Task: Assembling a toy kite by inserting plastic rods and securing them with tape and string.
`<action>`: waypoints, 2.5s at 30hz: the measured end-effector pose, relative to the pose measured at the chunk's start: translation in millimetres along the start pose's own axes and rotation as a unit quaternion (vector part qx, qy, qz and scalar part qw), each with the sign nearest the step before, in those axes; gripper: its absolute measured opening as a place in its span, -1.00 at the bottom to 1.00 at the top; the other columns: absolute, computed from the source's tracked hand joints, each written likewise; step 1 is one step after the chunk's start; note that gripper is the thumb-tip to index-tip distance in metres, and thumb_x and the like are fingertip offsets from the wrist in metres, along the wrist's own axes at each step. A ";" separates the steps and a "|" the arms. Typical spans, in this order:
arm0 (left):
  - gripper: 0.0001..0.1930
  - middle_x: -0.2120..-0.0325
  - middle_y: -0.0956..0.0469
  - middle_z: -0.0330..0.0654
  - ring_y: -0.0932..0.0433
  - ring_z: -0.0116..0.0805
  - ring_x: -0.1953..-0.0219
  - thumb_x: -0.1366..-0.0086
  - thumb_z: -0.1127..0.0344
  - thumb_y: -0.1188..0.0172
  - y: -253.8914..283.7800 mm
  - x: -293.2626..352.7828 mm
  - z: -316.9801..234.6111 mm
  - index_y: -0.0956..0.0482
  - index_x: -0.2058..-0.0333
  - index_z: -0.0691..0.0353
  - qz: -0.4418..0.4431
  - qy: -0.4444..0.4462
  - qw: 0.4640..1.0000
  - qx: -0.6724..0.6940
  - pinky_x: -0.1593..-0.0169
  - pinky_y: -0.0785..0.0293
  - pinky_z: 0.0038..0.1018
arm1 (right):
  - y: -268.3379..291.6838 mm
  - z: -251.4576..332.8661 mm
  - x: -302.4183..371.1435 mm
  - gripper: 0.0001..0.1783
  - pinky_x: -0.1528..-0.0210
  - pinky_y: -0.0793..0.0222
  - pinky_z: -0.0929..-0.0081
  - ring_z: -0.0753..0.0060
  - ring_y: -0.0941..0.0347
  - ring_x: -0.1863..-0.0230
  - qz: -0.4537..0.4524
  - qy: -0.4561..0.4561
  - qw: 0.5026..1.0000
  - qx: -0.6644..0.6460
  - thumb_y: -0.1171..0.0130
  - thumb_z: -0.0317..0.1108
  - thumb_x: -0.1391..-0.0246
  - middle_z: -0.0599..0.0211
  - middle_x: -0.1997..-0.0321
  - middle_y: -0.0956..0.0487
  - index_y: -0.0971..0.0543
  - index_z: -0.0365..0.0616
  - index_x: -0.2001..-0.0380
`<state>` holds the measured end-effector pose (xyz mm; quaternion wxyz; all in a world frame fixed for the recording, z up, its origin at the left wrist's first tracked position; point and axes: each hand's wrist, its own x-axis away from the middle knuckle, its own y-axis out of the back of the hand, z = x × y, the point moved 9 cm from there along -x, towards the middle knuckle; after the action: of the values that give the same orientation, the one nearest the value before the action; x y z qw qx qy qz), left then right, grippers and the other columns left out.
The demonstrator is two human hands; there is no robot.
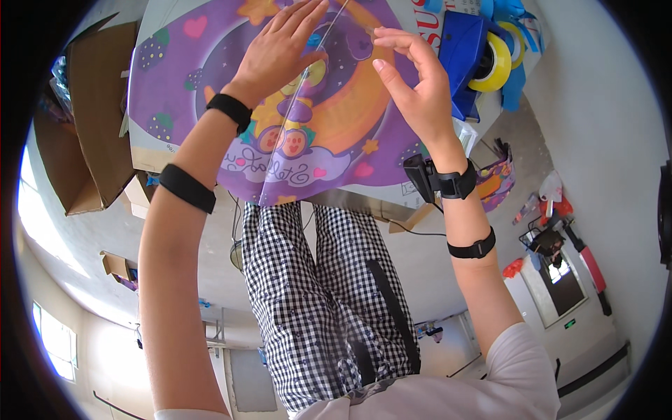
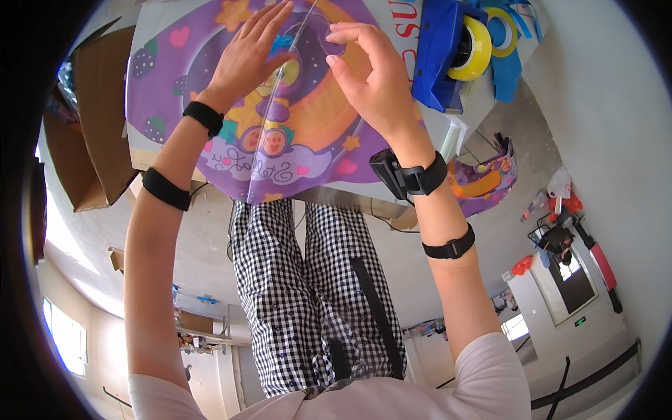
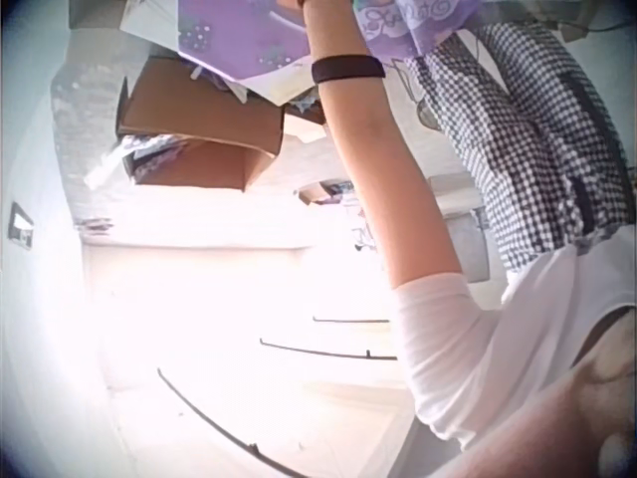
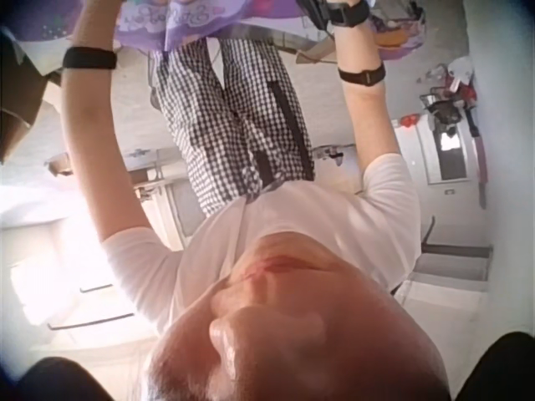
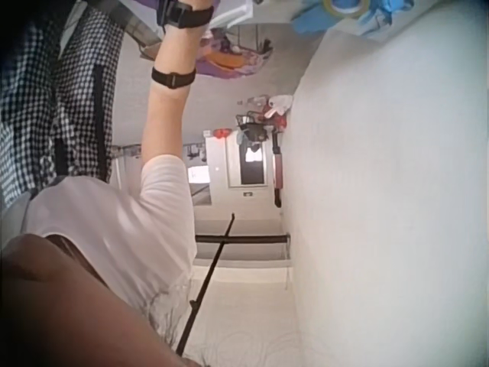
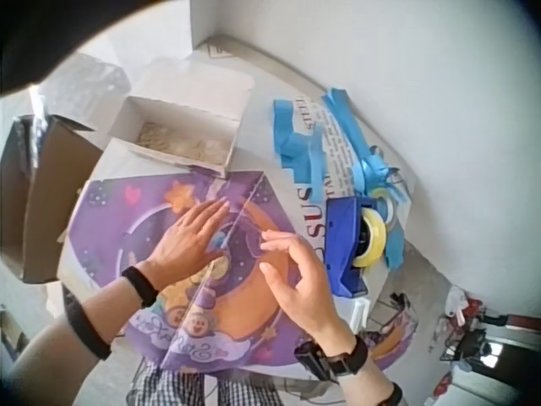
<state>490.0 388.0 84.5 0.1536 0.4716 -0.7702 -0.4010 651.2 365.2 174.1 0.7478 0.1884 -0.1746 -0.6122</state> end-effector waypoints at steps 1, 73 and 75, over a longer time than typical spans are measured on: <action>-0.20 -0.23 -0.40 -0.14 -0.32 -0.05 -0.29 -0.17 0.21 -0.41 -0.4 5.5 0.7 -0.24 -0.35 0.08 -0.011 0.040 0.999 0.013 -0.28 -0.35 -0.17 | 1.2 -0.1 0.5 -0.74 -0.20 -0.40 0.36 0.23 -0.53 -0.12 -0.001 -0.006 1.000 0.000 -0.25 -0.55 -0.07 0.25 -0.03 -0.62 -0.57 -0.17 0.13; -0.05 -0.42 -0.17 -0.15 -0.06 -0.15 -0.49 -0.13 0.05 -0.40 -46.7 99.3 -32.5 -0.11 -0.43 0.12 -0.066 0.256 0.964 0.039 -0.49 -0.01 -0.07 | 34.8 34.8 -48.2 -0.82 -0.03 -0.42 0.55 0.52 -0.58 0.09 -0.023 0.021 0.999 0.010 -0.26 -0.54 -0.14 0.36 0.12 -0.69 -0.58 -0.19 0.17; -0.08 -0.43 -0.14 -0.14 -0.05 -0.14 -0.49 -0.15 0.03 -0.39 -46.7 99.5 -35.6 -0.14 -0.43 0.02 -0.052 0.248 0.967 0.022 -0.49 -0.02 -0.05 | 36.6 23.2 -64.7 -0.81 -0.03 -0.51 0.55 0.46 -0.59 0.02 -0.010 0.042 0.999 0.026 -0.25 -0.58 -0.18 0.11 0.01 -0.66 -0.55 -0.27 0.14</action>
<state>489.5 275.8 57.3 0.3082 0.5994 -0.6908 -0.2618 658.6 433.7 210.4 0.7430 0.2351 -0.1570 -0.6066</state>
